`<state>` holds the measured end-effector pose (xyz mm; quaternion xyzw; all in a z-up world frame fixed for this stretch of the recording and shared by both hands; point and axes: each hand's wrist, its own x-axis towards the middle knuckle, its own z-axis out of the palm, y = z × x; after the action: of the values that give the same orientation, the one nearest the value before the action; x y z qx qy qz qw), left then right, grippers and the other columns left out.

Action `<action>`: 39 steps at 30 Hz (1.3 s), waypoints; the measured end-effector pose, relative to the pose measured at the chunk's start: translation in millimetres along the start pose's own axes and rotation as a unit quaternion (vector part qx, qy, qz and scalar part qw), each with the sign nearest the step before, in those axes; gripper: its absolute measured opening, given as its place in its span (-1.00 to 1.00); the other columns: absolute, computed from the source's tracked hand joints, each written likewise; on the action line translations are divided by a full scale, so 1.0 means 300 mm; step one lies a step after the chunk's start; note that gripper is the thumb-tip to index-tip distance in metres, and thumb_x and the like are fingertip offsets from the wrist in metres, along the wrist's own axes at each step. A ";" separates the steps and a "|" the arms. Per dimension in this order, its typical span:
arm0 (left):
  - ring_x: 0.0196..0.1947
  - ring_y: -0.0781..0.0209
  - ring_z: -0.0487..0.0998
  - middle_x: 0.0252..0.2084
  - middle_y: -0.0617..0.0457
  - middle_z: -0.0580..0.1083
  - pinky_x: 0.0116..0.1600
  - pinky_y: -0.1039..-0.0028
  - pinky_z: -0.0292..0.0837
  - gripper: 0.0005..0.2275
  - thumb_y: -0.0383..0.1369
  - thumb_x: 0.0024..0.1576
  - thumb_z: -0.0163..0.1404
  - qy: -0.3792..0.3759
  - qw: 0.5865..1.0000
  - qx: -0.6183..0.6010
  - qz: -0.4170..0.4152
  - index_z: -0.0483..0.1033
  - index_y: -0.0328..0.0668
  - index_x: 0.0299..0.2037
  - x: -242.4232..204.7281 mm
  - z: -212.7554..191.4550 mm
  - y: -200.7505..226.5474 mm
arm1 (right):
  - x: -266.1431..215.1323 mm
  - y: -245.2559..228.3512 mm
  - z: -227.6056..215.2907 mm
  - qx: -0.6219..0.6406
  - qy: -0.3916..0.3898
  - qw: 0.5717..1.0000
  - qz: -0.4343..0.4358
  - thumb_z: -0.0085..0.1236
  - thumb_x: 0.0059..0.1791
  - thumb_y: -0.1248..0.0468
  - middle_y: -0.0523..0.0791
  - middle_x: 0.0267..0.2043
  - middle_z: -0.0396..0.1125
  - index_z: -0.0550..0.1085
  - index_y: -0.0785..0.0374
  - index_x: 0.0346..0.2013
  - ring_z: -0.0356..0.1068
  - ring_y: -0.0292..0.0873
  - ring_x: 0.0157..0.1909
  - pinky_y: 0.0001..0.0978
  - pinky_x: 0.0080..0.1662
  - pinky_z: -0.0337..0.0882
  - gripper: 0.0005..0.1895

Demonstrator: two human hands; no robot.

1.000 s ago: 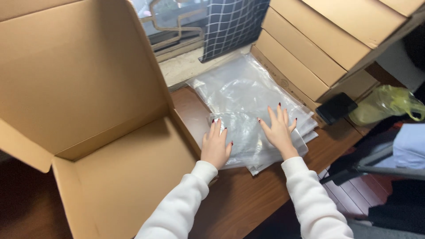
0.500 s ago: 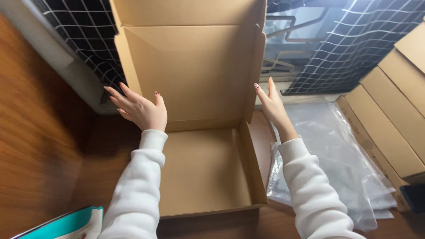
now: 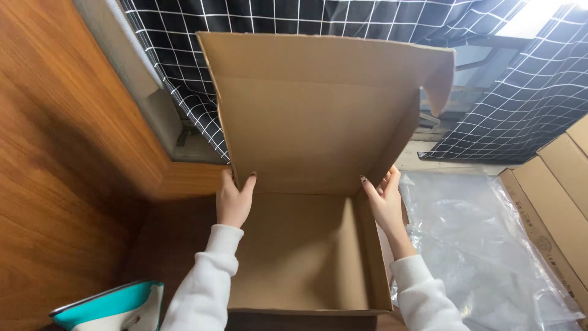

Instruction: Removing clothes from hangers to pack them and unfolding new clothes to hang them up

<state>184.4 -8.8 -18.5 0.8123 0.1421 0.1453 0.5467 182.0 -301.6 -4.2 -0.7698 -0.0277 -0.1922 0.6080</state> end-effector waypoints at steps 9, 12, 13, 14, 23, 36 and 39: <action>0.24 -0.03 0.25 0.13 -0.06 0.38 0.26 0.11 0.16 -0.49 -0.01 -0.01 0.04 -0.098 0.991 0.089 -0.035 0.40 -0.06 0.10 -0.165 -0.083 -0.194 | -0.189 0.350 -0.109 -0.238 0.000 0.967 0.091 0.22 -0.16 0.08 -0.22 0.10 0.28 0.21 0.00 0.14 0.23 -0.14 0.20 -0.18 0.18 0.21 -0.37; 0.28 -0.03 0.15 0.19 -0.06 0.28 0.28 0.08 0.08 -0.47 -0.04 0.01 0.03 -0.116 0.986 0.106 -0.050 0.27 -0.06 0.16 -0.190 -0.105 -0.275 | -0.286 0.385 -0.177 -0.224 -0.020 0.969 0.105 0.22 -0.18 0.11 -0.17 0.13 0.24 0.17 0.03 0.17 0.18 -0.09 0.21 -0.14 0.19 0.18 -0.32; 0.28 -0.03 0.15 0.19 -0.06 0.28 0.28 0.08 0.08 -0.47 -0.04 0.01 0.03 -0.119 0.986 0.107 -0.055 0.27 -0.06 0.16 -0.193 -0.116 -0.305 | -0.311 0.392 -0.193 -0.216 -0.028 0.970 0.108 0.22 -0.19 0.13 -0.15 0.14 0.21 0.15 0.04 0.18 0.16 -0.07 0.22 -0.12 0.19 0.17 -0.30; 0.30 -0.03 0.07 0.23 -0.06 0.21 0.29 0.05 0.02 -0.44 -0.06 0.03 0.02 -0.128 0.983 0.117 -0.057 0.16 -0.05 0.20 -0.195 -0.127 -0.334 | -0.335 0.399 -0.209 -0.207 -0.036 0.971 0.111 0.21 -0.20 0.15 -0.13 0.15 0.19 0.13 0.05 0.19 0.13 -0.04 0.23 -0.10 0.19 0.15 -0.28; 0.43 -0.05 -0.30 0.44 -0.09 -0.18 0.35 -0.09 -0.20 -0.18 -0.21 0.07 0.03 -0.181 0.963 0.193 -0.049 -0.34 -0.10 0.40 -0.375 -0.229 -0.347 | -0.512 0.445 -0.330 -0.122 -0.099 0.980 0.122 0.20 -0.28 0.30 0.10 0.26 -0.02 -0.06 0.17 0.30 -0.08 0.18 0.31 0.09 0.22 0.02 -0.07; 0.25 -0.12 0.18 0.37 0.03 0.10 0.24 0.11 0.21 -0.45 -0.60 0.04 -0.25 -0.045 0.956 0.252 0.145 0.18 0.07 0.29 -0.671 -0.322 -0.592 | -0.666 0.438 -0.468 -0.181 -0.043 0.962 0.199 0.25 -0.35 0.40 0.00 0.06 0.31 0.12 -0.04 0.36 0.31 0.01 0.05 -0.21 0.07 0.28 0.00; 0.28 -0.21 0.13 0.39 -0.08 0.02 0.13 -0.01 0.31 -0.41 -0.53 -0.02 -0.17 -0.102 0.925 0.344 0.125 0.14 0.09 0.30 -0.689 -0.328 -0.620 | -0.670 0.408 -0.488 -0.238 -0.044 0.936 0.254 0.30 -0.30 0.30 -0.09 0.04 0.34 0.24 -0.07 0.27 0.41 -0.09 -0.11 -0.27 -0.06 0.38 -0.15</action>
<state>-57.2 61.2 -172.5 0.9719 0.0240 0.0714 0.2229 -8.5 -433.6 -156.5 -0.8812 0.1884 0.0019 0.4336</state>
